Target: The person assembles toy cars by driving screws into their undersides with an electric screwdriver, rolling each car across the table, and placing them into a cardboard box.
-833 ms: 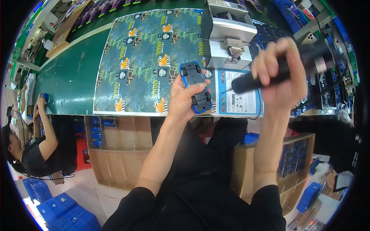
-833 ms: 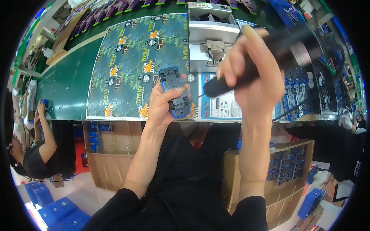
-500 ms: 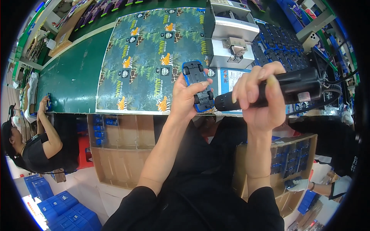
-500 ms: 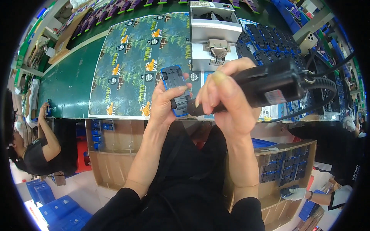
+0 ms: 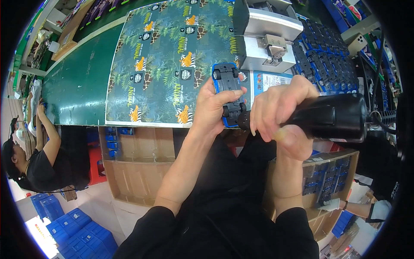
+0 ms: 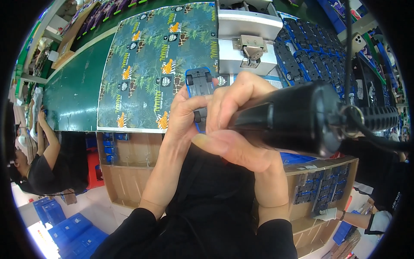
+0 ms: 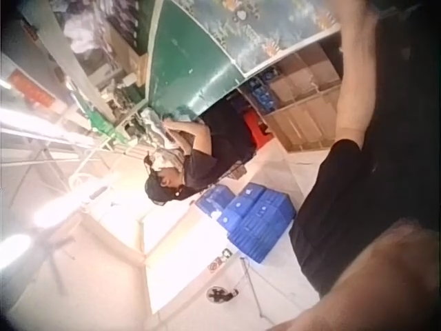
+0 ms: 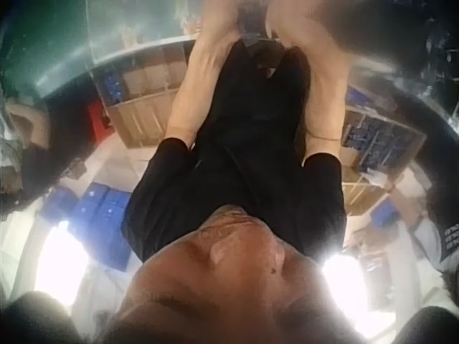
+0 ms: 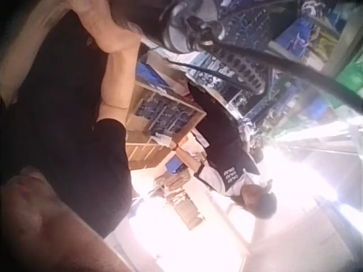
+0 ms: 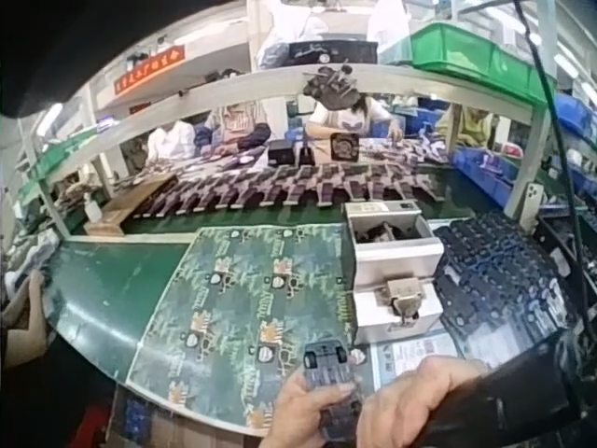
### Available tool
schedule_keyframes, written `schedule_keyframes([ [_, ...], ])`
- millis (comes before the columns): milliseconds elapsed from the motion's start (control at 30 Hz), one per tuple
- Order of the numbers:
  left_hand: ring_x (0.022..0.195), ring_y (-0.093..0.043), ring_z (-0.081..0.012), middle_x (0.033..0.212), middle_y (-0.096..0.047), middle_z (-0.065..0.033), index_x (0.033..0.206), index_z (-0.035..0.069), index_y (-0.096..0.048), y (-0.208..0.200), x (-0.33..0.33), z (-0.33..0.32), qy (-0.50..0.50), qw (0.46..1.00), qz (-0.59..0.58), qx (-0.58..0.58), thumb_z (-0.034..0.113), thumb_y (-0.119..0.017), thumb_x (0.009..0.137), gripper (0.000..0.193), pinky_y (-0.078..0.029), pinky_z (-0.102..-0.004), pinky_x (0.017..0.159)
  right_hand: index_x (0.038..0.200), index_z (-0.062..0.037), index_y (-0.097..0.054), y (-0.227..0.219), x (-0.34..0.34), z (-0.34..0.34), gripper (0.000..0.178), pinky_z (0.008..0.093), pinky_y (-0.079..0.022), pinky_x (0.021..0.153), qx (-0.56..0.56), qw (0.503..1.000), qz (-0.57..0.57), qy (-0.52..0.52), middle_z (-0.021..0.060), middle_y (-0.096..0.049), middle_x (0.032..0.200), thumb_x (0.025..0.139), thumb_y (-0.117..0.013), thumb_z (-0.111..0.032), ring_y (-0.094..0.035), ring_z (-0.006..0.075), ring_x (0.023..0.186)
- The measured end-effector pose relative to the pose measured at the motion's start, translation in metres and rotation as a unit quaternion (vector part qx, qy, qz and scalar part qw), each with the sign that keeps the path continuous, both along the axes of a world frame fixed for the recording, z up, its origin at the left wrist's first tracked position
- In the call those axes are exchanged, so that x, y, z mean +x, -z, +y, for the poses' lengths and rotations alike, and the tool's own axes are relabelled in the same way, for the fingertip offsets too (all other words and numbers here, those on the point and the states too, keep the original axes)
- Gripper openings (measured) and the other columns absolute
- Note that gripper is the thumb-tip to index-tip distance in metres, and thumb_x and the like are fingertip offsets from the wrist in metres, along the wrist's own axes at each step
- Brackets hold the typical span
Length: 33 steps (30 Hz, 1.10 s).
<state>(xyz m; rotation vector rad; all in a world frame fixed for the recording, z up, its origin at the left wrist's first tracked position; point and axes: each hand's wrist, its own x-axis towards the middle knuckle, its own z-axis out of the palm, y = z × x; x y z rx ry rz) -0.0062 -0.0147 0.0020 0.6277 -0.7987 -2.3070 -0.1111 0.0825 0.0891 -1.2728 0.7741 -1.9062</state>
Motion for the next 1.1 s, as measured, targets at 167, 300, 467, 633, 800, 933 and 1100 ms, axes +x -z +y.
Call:
schedule_keyframes([
  [167,0.093,-0.066,-0.0187,0.110,-0.065,-0.0080,0.118,0.003,-0.057,0.001,-0.001,-0.001,-0.003,1.000,-0.004,0.011,-0.008,-0.066,0.076,0.045,-0.056,-0.0343,0.076,0.091,-0.0085,-0.046,0.003,-0.003,-0.002,0.029,0.0303,-0.050,0.052,-0.021,1.000,-0.008,-0.006,0.0024,-0.053,0.063,0.079,-0.071,-0.014,-0.051,0.0135,0.049],
  [300,0.093,-0.066,-0.0190,0.110,-0.065,-0.0085,0.119,0.003,-0.057,0.002,-0.001,-0.001,-0.008,1.000,0.002,0.011,-0.007,-0.066,0.076,0.045,-0.056,-0.0354,0.075,0.091,-0.0086,-0.046,0.005,-0.001,-0.003,0.030,0.0299,-0.050,0.051,-0.023,1.000,-0.014,-0.001,0.0021,-0.053,0.062,0.081,-0.073,-0.017,-0.051,0.0133,0.048],
  [467,0.094,-0.067,-0.0199,0.111,-0.065,-0.0095,0.119,0.002,-0.056,0.002,-0.001,-0.001,-0.014,1.000,-0.001,0.011,-0.006,-0.067,0.076,0.045,-0.057,-0.0361,0.074,0.091,-0.0085,-0.046,-0.002,0.004,0.000,0.033,0.0291,-0.048,0.051,0.006,0.999,-0.034,0.038,0.0019,-0.052,0.063,0.084,-0.074,-0.024,-0.050,0.0129,0.048],
  [633,0.093,-0.067,-0.0202,0.110,-0.065,-0.0105,0.118,0.002,-0.056,0.002,-0.001,0.002,-0.028,0.999,0.013,0.009,-0.005,-0.067,0.076,0.044,-0.057,-0.0358,0.072,0.094,-0.0074,-0.048,0.000,0.003,0.007,0.032,0.0297,-0.047,0.055,0.006,0.999,-0.026,0.039,0.0019,-0.052,0.065,0.086,-0.072,-0.027,-0.050,0.0126,0.050],
  [800,0.084,-0.067,-0.0187,0.104,-0.067,-0.0119,0.115,0.002,-0.057,-0.004,0.003,0.002,0.009,0.994,0.089,0.062,0.037,-0.058,0.097,0.039,-0.057,-0.0342,0.067,0.098,-0.0069,-0.050,-0.003,-0.004,0.024,0.032,0.0291,-0.047,0.057,-0.052,0.998,-0.014,0.014,0.0015,-0.052,0.068,0.090,-0.067,-0.032,-0.051,0.0121,0.052],
  [933,0.076,-0.065,-0.0175,0.097,-0.067,-0.0098,0.116,0.003,-0.059,-0.001,0.009,-0.014,-0.015,0.995,0.025,-0.094,0.047,-0.049,0.101,0.047,-0.055,-0.0323,0.065,0.101,-0.0042,-0.050,-0.012,-0.026,0.049,0.027,0.0323,-0.049,0.061,-0.108,0.991,-0.047,0.059,0.0053,-0.052,0.072,0.091,-0.062,-0.027,-0.052,0.0151,0.057],
  [1100,0.094,-0.060,-0.0250,0.099,-0.059,-0.0087,0.120,0.002,-0.056,-0.030,0.017,-0.055,-0.022,0.446,-0.193,-0.873,0.068,-0.065,0.073,0.081,-0.050,-0.0354,0.079,0.099,-0.0061,-0.050,0.000,-0.049,0.070,0.024,0.0312,-0.041,0.058,-0.060,0.986,-0.029,0.153,0.0039,-0.048,0.067,0.093,-0.057,-0.029,-0.046,0.0134,0.053],
])
